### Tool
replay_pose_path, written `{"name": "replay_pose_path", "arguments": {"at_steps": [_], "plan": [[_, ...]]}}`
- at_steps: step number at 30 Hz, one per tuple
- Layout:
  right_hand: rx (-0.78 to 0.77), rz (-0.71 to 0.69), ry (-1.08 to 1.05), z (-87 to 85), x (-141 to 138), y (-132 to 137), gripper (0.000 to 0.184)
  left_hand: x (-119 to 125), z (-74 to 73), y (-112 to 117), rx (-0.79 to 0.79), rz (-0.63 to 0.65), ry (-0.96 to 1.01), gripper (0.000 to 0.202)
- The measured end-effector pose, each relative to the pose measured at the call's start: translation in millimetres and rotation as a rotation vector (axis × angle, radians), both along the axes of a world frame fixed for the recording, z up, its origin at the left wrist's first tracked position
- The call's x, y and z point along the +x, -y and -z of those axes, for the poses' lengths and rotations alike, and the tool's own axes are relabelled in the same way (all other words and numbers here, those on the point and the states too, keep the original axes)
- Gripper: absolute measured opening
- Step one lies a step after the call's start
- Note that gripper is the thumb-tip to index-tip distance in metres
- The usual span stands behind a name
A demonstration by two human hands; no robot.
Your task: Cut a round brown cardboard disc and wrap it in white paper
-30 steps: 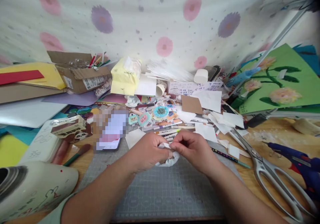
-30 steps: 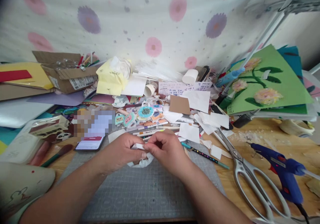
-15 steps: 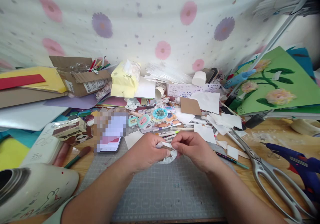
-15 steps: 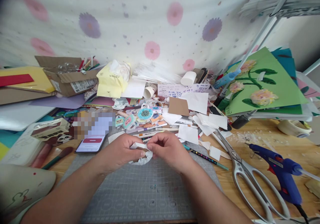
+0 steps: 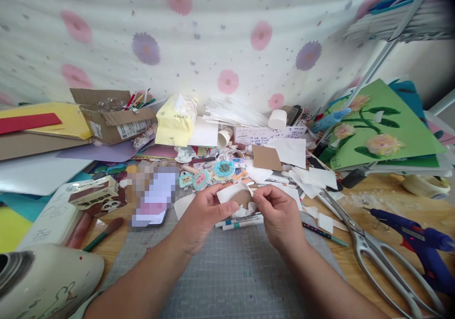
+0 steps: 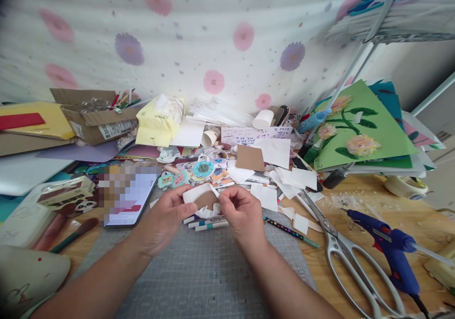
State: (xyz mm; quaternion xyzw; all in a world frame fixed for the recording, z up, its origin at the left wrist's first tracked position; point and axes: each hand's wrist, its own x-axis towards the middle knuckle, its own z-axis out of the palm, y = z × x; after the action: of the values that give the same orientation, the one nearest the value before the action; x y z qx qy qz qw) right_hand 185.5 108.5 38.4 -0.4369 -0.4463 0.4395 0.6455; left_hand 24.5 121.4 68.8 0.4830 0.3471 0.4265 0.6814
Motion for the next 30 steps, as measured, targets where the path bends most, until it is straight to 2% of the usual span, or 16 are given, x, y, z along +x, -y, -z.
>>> {"name": "replay_pose_path", "arguments": {"at_steps": [2,5,8,12,16,19,25,28,30], "plan": [[0.025,0.044,-0.045,4.4,-5,1,0.012,9,2.3,6,-0.037,-0.04,0.145,0.037],[0.044,0.093,-0.064,9.1,-14,3,0.009,23,8.3,15,-0.048,-0.138,0.211,0.039],[0.029,0.069,-0.058,9.0,-20,5,0.008,29,14.0,19,-0.033,-0.262,0.171,0.03],[-0.035,-0.051,-0.004,4.0,-18,3,0.011,23,14.5,15,0.02,-0.343,0.009,0.02],[-0.074,-0.118,0.066,-0.8,-12,2,0.011,15,10.6,11,0.115,-0.341,-0.178,0.019],[-0.075,-0.126,0.182,-2.9,-9,3,0.011,13,9.9,10,0.143,-0.301,-0.235,0.019],[-0.037,-0.146,0.269,-2.8,-8,4,0.016,12,11.8,9,0.139,-0.275,-0.154,0.02],[-0.013,-0.174,0.238,-0.2,-2,2,0.016,9,11.4,7,0.121,-0.279,-0.112,0.019],[0.008,-0.136,0.18,1.4,2,1,0.019,6,10.7,5,0.116,-0.298,-0.128,0.018]]}}
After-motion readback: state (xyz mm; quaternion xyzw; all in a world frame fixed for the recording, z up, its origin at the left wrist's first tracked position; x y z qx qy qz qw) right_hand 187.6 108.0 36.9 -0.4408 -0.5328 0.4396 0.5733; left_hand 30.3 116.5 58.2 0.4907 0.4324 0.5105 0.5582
